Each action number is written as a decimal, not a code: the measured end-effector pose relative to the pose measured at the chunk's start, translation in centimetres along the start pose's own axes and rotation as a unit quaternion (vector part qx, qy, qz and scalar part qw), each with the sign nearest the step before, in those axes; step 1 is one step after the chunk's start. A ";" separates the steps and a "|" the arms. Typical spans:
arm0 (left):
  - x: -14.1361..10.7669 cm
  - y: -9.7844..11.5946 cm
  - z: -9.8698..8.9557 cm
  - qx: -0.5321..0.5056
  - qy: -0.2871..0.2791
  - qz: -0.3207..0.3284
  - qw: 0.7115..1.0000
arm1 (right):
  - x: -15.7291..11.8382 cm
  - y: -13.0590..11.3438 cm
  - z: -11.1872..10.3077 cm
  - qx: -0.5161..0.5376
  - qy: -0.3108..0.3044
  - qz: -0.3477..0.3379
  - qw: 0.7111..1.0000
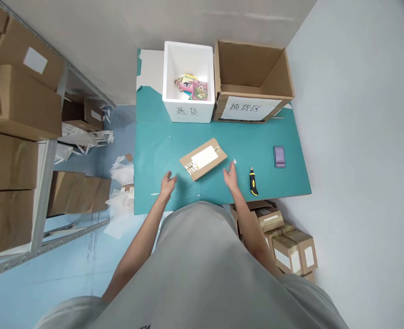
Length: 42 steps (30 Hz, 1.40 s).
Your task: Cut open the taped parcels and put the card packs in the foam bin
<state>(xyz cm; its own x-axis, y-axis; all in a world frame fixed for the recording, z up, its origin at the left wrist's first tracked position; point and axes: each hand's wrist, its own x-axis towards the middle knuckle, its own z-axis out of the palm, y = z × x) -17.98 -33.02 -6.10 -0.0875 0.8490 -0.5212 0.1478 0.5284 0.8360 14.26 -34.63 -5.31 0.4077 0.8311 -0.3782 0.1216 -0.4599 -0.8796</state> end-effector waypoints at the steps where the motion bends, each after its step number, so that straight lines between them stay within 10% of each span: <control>1: -0.5 -0.4 0.0 -0.004 -0.003 -0.014 1.000 | 1.1 -0.5 -0.4 0.002 -0.002 0.001 1.000; 8: -1.6 0.3 3.3 -0.063 -0.084 -0.005 0.994 | 2.6 -0.8 0.2 0.027 -0.054 -0.015 0.998; 19: -1.7 -2.2 -1.0 -0.003 0.005 -0.036 0.999 | -4.5 3.4 1.8 0.007 -0.122 0.061 0.991; 31: -3.5 -1.6 -1.7 -0.074 -0.015 0.056 0.996 | -3.2 2.4 0.7 0.105 -0.188 -0.048 0.975; 42: -4.8 -5.7 -0.5 -0.011 0.014 -0.050 0.999 | -4.7 6.4 -1.0 0.017 -0.149 0.097 0.984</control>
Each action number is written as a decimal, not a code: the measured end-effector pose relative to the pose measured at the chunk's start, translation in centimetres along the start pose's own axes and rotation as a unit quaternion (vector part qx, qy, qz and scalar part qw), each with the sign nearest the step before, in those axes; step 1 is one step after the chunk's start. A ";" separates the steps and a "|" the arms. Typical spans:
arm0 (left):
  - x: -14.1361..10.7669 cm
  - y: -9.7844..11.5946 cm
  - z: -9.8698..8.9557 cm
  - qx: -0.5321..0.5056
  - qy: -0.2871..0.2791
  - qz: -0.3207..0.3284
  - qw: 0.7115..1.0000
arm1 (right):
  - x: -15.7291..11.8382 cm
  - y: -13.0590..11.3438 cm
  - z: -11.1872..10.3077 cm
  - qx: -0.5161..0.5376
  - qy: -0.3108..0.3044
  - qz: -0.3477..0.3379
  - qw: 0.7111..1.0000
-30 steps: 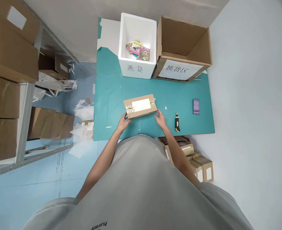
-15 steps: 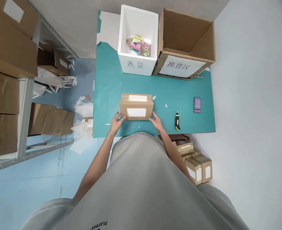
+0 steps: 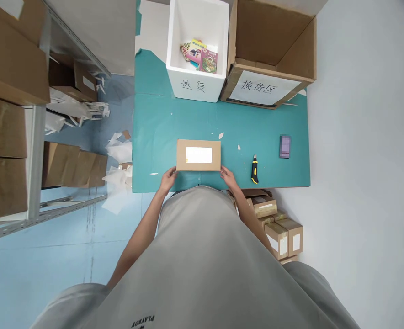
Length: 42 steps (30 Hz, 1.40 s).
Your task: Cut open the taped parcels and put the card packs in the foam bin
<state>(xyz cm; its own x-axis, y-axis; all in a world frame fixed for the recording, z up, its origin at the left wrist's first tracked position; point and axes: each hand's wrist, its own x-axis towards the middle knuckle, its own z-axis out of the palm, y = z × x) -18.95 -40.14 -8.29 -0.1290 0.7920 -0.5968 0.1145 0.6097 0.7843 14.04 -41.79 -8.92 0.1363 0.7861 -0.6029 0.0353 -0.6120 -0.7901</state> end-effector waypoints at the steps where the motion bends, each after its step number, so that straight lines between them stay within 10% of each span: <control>1: -0.2 -0.1 0.1 0.020 0.001 0.010 1.000 | 0.0 0.1 0.2 -0.010 -0.009 -0.009 1.000; 14: -0.2 7.0 -1.4 0.100 0.067 0.190 0.974 | 1.0 -5.4 -1.3 -0.071 0.020 -0.205 0.976; 27: 1.4 -0.6 -1.6 0.115 -0.011 0.022 0.993 | 1.1 -0.1 -0.9 -0.094 0.017 -0.053 0.994; 42: 2.6 2.6 -0.9 0.015 -0.032 0.059 0.998 | 1.5 -3.3 -0.4 -0.040 -0.055 -0.125 0.990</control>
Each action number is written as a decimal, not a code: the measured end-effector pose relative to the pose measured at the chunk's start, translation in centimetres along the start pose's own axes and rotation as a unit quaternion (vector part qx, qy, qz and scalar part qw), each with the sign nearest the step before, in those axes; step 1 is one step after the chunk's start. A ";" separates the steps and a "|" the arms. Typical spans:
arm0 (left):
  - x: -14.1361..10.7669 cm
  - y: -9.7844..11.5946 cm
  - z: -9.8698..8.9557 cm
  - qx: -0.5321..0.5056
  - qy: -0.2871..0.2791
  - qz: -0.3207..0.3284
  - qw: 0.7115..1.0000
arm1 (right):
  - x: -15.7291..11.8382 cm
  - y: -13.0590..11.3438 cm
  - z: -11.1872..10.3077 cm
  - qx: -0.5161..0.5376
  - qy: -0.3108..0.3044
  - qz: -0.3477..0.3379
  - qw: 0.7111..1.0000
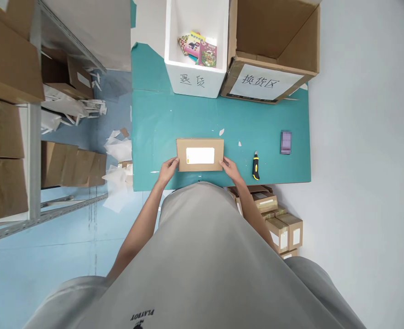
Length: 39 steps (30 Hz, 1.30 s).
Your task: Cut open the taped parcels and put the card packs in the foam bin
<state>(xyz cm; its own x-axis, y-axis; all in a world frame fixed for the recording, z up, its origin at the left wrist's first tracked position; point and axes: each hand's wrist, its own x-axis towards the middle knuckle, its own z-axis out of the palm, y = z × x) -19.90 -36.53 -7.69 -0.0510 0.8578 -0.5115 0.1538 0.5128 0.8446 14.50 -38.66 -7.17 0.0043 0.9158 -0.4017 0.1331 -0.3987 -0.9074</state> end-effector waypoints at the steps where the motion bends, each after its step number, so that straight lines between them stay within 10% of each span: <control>1: 0.2 -0.1 0.1 0.000 0.007 -0.005 1.000 | 0.1 0.0 0.1 -0.005 0.003 0.011 1.000; 12: -1.5 -1.5 0.2 0.040 0.022 -0.036 0.998 | -2.1 1.9 1.0 -0.061 0.069 0.084 0.992; 26: -2.4 4.5 -0.7 0.138 0.123 0.094 0.978 | -1.4 -5.3 0.0 -0.120 0.116 -0.018 0.986; 39: -5.5 3.5 -0.3 0.126 0.112 0.032 0.985 | -3.7 -1.9 0.3 -0.143 0.089 0.024 0.985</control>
<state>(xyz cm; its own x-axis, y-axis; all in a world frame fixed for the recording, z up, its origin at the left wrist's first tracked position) -19.40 -39.46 -1.83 -0.2459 0.8884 -0.3876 0.4022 0.4574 0.7931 13.95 -41.31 -4.02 0.1870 0.9007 -0.3922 0.4019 -0.4345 -0.8060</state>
